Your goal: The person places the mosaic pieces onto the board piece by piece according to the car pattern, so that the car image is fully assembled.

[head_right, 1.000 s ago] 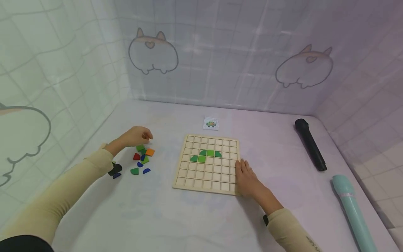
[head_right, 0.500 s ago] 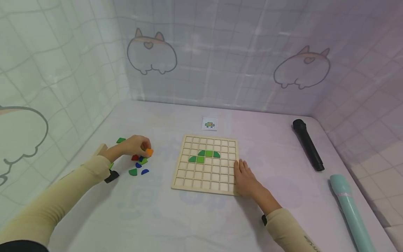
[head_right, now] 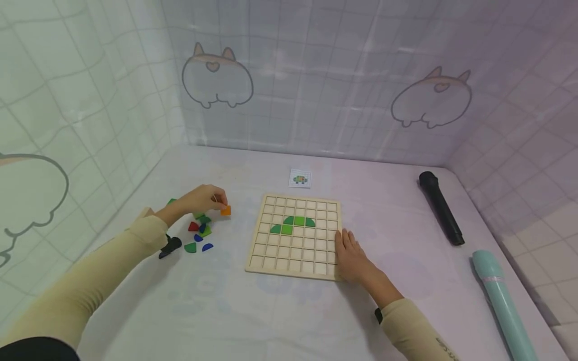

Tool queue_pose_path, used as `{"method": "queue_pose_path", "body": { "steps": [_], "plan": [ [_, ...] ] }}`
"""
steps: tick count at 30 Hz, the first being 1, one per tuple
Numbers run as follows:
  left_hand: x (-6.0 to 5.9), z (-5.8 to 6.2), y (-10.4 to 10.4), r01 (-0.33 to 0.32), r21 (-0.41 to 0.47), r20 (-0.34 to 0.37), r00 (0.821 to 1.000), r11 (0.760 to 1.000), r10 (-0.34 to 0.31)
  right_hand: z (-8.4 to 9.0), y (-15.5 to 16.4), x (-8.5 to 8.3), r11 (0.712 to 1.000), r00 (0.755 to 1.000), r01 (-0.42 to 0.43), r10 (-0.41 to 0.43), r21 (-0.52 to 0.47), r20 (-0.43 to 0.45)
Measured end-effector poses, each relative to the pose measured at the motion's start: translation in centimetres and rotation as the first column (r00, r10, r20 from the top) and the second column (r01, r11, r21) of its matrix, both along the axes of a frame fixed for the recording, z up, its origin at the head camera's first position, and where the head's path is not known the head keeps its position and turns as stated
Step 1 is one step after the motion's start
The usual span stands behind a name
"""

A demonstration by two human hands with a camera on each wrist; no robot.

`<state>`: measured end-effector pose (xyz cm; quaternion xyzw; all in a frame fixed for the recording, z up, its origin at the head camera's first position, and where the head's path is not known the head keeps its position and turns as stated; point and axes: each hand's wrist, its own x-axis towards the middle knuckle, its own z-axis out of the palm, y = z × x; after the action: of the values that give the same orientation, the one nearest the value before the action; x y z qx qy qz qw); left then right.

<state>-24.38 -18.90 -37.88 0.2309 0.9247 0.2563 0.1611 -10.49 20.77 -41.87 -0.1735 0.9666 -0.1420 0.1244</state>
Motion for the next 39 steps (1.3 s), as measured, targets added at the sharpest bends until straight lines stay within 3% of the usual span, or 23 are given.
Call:
{"method": "queue_pose_path", "body": {
  "steps": [3, 7, 13, 19, 26, 39],
  "plan": [
    [-0.5, 0.1, 2.4, 0.006, 0.028, -0.026, 1.0, 1.0, -0.005, 0.0, 0.1, 0.0, 1.0, 1.0, 0.001, -0.001, -0.002, -0.001],
    [-0.7, 0.3, 6.1, 0.067, 0.056, -0.076, 0.995, 0.996, -0.062, -0.1, 0.0, 0.1, 1.0, 1.0, 0.005, -0.005, -0.002, 0.006],
    [0.0, 0.5, 11.6, 0.156, 0.086, -0.075, 0.986, 0.984, -0.149, 0.0, -0.1, 0.2, 1.0, 1.0, -0.002, 0.002, 0.005, -0.002],
    [0.8, -0.5, 15.7, 0.225, 0.051, -0.057, 0.973, 0.973, -0.222, 0.0, 0.1, 0.2, 1.0, 0.999, -0.023, 0.023, 0.01, -0.031],
    [1.7, -1.7, 17.5, 0.202, 0.026, -0.028, 0.979, 0.979, -0.201, -0.3, 0.2, 0.1, 1.0, 0.999, -0.027, 0.027, 0.008, -0.036],
    [2.2, -2.8, 17.3, 0.177, 0.041, -0.037, 0.984, 0.983, -0.175, -0.2, 0.2, 0.1, 1.0, 0.999, -0.016, 0.016, 0.005, -0.035]
  ]
}}
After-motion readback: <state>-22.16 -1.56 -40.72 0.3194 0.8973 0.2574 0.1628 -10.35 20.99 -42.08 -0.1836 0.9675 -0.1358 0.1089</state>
